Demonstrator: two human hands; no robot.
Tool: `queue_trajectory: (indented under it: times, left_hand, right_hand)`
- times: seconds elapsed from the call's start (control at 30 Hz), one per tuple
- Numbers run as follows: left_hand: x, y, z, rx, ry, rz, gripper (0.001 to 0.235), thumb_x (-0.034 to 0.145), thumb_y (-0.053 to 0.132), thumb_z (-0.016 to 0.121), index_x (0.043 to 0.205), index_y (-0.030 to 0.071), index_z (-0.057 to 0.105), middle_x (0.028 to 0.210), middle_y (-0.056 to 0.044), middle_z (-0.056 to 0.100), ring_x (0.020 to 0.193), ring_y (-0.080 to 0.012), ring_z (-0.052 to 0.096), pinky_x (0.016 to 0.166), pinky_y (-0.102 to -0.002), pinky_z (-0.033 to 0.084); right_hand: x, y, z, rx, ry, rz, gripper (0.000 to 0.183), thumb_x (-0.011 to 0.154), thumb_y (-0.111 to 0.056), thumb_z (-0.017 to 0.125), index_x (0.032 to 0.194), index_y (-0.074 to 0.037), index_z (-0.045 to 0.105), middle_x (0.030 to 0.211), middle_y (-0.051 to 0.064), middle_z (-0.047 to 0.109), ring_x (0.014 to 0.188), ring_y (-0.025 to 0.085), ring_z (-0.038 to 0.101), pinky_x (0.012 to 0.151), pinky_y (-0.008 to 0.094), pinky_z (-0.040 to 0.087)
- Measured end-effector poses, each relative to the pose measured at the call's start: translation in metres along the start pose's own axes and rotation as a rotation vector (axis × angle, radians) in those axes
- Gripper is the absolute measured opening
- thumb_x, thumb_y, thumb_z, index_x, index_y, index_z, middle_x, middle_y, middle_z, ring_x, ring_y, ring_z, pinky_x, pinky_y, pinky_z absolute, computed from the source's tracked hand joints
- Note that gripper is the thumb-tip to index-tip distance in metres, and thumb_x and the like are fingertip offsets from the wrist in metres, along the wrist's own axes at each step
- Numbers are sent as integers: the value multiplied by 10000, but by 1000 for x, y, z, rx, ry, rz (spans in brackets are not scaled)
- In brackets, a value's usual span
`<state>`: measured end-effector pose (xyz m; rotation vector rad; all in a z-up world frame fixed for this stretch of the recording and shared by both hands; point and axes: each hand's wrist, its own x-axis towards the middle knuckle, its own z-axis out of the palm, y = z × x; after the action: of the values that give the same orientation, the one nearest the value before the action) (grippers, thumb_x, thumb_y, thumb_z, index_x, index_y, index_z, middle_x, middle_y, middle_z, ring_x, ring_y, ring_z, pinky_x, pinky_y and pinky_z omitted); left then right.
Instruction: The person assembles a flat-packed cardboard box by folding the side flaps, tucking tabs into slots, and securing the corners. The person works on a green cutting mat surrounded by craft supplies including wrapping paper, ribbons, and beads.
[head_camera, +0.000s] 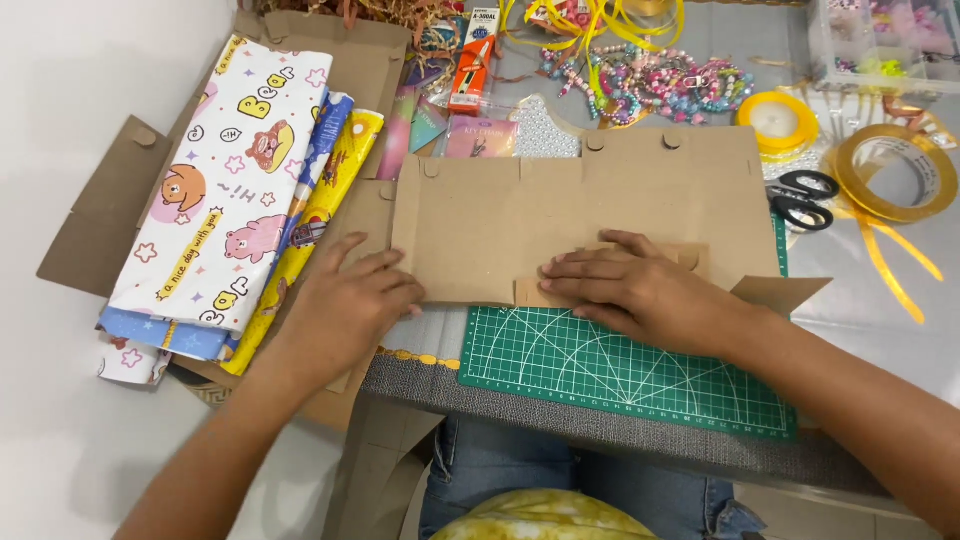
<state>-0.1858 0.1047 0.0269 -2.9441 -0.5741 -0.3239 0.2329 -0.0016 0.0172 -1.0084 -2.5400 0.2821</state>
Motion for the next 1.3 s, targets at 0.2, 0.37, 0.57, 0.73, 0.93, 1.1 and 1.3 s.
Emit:
queue_trajectory:
  times: [0.2,0.37,0.57,0.73,0.93,1.1,1.3]
  left_hand:
    - [34,-16,12,-137,53,-246,238,1089,435,794,1279,297,832,1036,55,887,1209,-171,819,1224,-513,467]
    - [57,-6,22,-157,-60,-274,204,1168,414,695,1198,258,823,996,-4,861,1184,-209,770,1236,-566,393]
    - [68,-2,33,-105,-154,-337,422,1206,537,541,1421,195,663,1070,-66,785,1169,-255,726,1172,-543,439]
    - [63,-3,44,78,18,-292,711,1205,636,392,1799,245,405,1339,-105,586,1344,-342,567,1256,-647,294]
    - [90,-10,59,102,205,-289,933,1122,793,464,1809,166,392,1388,-171,619,1427,-398,583,1282,-775,136]
    - [103,-20,86,-209,-14,-382,882,1158,766,375,1851,240,231,1592,-172,458,1655,-444,320,1336,-783,112]
    - [103,-9,68,-210,76,-391,912,1162,780,306,1839,174,222,1678,-196,360,1692,-500,187,1353,-782,48]
  right_hand:
    - [-3,-14,-4,-104,-11,189,412,1161,-279,640,1559,-228,733,1608,-18,749,1550,228,637,1332,628,365]
    - [-6,-9,16,-330,90,180,535,1175,-376,626,1696,-257,595,1698,3,664,1621,226,558,1374,650,297]
    - [23,-20,38,-410,-18,92,759,1195,-648,394,1819,-215,377,1892,39,407,1759,236,323,1419,687,92]
    - [35,-23,20,-185,-275,217,989,1138,-860,257,1851,-173,249,1931,98,264,1777,294,212,1410,716,18]
    - [32,-24,21,-194,-274,218,1086,1091,-933,262,1857,-164,226,1938,101,249,1783,298,205,1418,696,34]
    - [32,-23,21,-190,-258,212,1076,1091,-916,275,1861,-166,217,1943,91,236,1785,297,203,1423,693,42]
    - [28,-21,22,-46,-176,248,979,1134,-820,291,1845,-149,269,1919,124,302,1770,328,264,1428,675,90]
